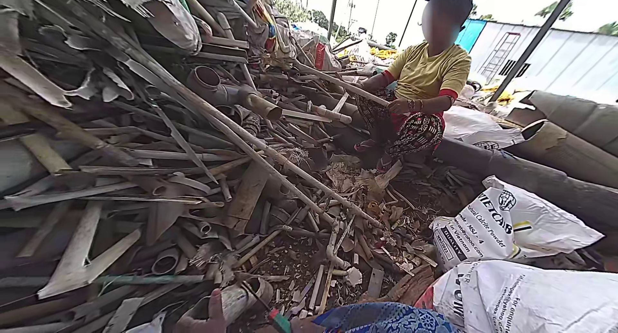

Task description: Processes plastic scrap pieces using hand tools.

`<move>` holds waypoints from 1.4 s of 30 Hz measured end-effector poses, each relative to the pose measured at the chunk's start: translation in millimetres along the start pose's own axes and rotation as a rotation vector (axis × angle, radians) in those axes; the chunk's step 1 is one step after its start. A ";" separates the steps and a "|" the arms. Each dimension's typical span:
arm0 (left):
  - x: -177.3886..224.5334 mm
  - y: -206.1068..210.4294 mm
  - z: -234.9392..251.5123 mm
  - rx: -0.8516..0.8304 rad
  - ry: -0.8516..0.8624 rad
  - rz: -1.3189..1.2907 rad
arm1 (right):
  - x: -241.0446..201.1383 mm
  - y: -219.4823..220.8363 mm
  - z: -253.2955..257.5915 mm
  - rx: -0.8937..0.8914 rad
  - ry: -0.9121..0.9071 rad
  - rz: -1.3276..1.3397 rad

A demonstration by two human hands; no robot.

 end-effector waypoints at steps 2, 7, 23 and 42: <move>1.1 -0.4 -1.7 0.000 0.019 -0.013 | 0.3 -0.7 0.2 -0.007 -0.004 -0.001; 4.3 -3.7 -3.7 -0.074 0.085 -0.107 | -2.0 -2.4 -2.1 -0.008 -0.001 0.007; -2.0 -2.9 4.2 -0.151 -0.011 -0.201 | -6.8 -6.8 -7.7 -0.016 0.022 0.033; 2.6 -0.9 -1.4 -0.160 0.000 -0.194 | -5.1 -6.1 -7.3 -0.023 0.018 0.054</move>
Point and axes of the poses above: each hand's wrist, its own z-axis towards the middle knuckle, its own y-axis out of the palm, x = y × z, the point moved 2 cm from there along z, towards the middle knuckle, and after that the axes turned 14 degrees about -z, right-handed, at the moved point
